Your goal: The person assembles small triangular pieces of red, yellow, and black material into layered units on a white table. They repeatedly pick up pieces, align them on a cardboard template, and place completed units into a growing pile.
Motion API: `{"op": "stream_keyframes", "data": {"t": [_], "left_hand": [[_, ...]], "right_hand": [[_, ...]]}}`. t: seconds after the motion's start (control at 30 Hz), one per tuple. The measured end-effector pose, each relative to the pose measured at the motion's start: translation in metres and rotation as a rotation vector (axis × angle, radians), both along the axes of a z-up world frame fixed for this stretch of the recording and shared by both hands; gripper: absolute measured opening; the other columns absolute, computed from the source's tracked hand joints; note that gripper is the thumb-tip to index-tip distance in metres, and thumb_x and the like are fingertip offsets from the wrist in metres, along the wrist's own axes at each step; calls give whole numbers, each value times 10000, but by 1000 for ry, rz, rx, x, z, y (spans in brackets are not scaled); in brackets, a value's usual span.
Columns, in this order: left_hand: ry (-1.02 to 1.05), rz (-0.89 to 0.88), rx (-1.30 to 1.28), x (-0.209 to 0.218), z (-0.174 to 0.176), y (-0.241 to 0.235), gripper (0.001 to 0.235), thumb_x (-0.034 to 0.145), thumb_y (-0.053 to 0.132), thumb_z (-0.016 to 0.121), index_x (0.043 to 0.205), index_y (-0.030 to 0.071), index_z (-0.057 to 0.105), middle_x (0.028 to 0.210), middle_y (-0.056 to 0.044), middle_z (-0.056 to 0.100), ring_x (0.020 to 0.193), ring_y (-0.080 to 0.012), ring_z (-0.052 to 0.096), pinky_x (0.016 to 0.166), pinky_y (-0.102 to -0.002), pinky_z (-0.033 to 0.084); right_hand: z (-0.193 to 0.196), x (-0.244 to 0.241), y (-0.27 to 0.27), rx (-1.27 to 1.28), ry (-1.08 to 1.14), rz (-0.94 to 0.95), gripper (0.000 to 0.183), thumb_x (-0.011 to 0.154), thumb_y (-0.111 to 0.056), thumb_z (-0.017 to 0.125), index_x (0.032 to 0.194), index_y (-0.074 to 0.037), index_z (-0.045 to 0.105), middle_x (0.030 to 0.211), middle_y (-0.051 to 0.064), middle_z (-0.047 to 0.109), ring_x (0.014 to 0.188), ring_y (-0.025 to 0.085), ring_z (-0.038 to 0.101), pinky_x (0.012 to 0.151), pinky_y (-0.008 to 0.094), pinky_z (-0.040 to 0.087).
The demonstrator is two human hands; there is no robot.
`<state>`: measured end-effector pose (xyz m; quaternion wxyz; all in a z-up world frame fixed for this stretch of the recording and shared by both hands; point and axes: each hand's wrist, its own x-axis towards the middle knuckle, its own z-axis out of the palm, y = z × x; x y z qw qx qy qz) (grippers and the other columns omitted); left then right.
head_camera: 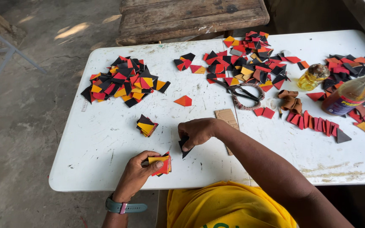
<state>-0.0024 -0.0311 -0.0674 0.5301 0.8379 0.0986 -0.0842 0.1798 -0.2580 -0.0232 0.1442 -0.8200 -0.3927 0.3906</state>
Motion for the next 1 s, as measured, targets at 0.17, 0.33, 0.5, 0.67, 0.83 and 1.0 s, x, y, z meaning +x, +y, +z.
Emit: {"op": "stream_keyframes", "data": {"t": [0.17, 0.33, 0.5, 0.67, 0.83, 1.0], "left_hand": [[1, 26, -48, -4, -20, 9, 461, 856, 370, 769, 1149, 15, 735, 956, -138, 751, 871, -170, 641, 776, -319, 547], [151, 94, -2, 14, -43, 23, 423, 857, 283, 769, 1159, -12, 735, 1024, -151, 753, 981, -176, 740, 867, -323, 586], [-72, 96, -246, 31, -44, -21, 395, 859, 245, 750, 1133, -39, 724, 998, -113, 764, 921, -148, 683, 830, -293, 536], [-286, -60, -219, 85, -13, -97, 399, 849, 342, 792, 1047, -1, 739, 900, -54, 733, 814, -105, 634, 726, -273, 536], [-164, -75, 60, 113, 23, -109, 488, 811, 475, 781, 1041, 46, 750, 806, -41, 749, 757, -128, 686, 683, -299, 560], [-46, -95, 98, 115, 26, -84, 505, 814, 475, 783, 1072, 41, 760, 802, -120, 748, 733, -190, 654, 658, -326, 536]], "right_hand": [[2, -14, -13, 216, 17, -68, 740, 716, -457, 823, 1280, -64, 547, 1088, 155, 721, 1010, 299, 700, 863, 397, 556], [0, -26, -101, 578, 171, -404, 669, 798, -412, 817, 1326, -93, 558, 1203, 136, 671, 1087, 255, 673, 916, 354, 545], [-11, -45, -291, 573, 126, -1024, 515, 817, -313, 763, 1292, -171, 621, 1143, 77, 670, 1067, 187, 615, 860, 348, 525], [-35, -67, -398, 354, -98, -1328, 472, 894, -296, 713, 1299, -58, 667, 1172, 107, 714, 1085, 206, 647, 919, 378, 520], [-81, -70, -433, 323, -101, -1419, 460, 902, -317, 715, 1280, -55, 716, 1089, 153, 749, 999, 235, 688, 876, 391, 548], [-99, -67, -426, 329, -159, -1345, 448, 909, -342, 720, 1260, -63, 713, 1124, 126, 707, 1021, 202, 689, 884, 369, 547]]}}
